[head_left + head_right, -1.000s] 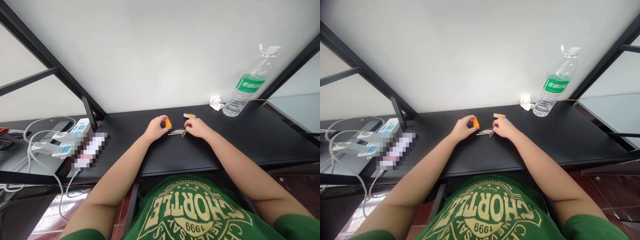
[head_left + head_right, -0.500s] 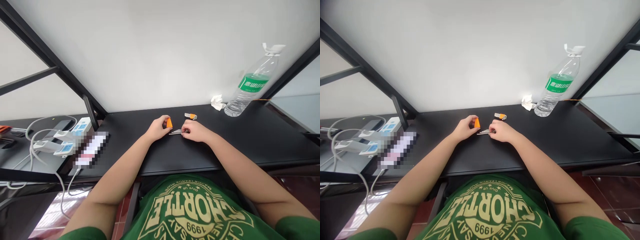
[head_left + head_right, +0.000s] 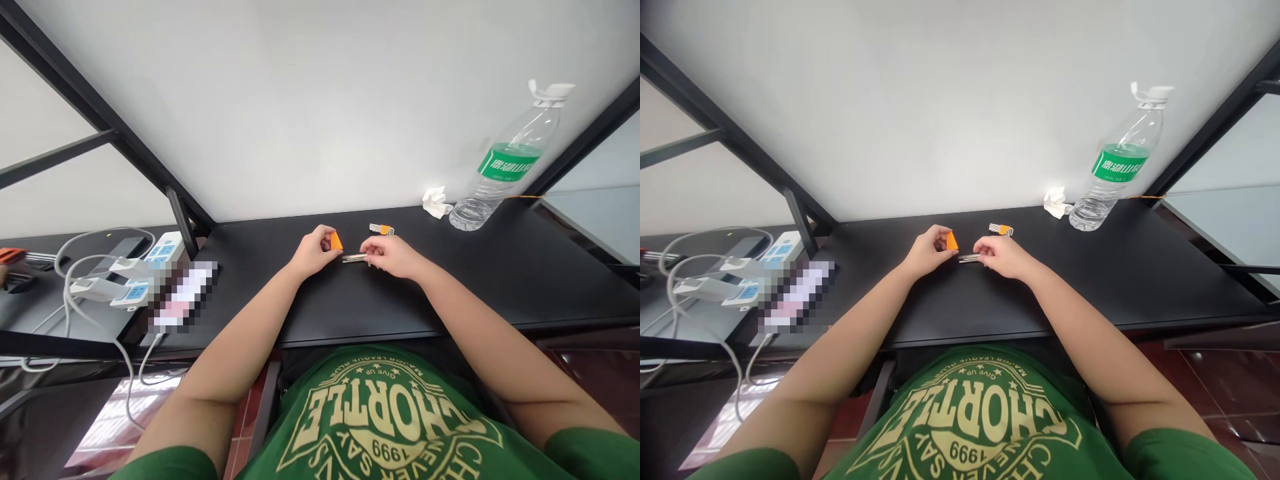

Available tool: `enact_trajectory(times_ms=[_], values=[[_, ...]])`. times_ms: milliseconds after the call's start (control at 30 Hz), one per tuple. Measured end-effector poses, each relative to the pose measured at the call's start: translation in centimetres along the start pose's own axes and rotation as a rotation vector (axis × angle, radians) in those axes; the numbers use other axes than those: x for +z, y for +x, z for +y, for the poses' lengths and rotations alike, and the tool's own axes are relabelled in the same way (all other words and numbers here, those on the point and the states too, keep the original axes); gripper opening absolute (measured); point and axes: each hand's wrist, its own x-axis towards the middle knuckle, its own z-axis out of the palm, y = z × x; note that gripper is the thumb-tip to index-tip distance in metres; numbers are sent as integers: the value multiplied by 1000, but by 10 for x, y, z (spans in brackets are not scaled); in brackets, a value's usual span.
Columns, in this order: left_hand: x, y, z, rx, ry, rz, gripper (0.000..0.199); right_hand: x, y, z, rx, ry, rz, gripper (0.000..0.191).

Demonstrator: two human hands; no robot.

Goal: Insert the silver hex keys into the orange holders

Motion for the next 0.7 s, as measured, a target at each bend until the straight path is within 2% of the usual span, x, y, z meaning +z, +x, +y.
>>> enact_trajectory(times_ms=[67,133,200,400,700], values=[[0,0,0,3,-51,3,50,-6,1,7,-19,64,119,17],[1,-1,2,13,-87,-6,49,-9,2,11,-72,31,249,17],[1,-2,4,31,-103,-16,49,-9,3,12,-138,-15,314,18],[2,-4,11,64,-126,-18,51,-4,1,5,-285,-109,268,24],[0,-3,13,63,-131,-1,52,-11,0,7,-289,-108,306,24]])
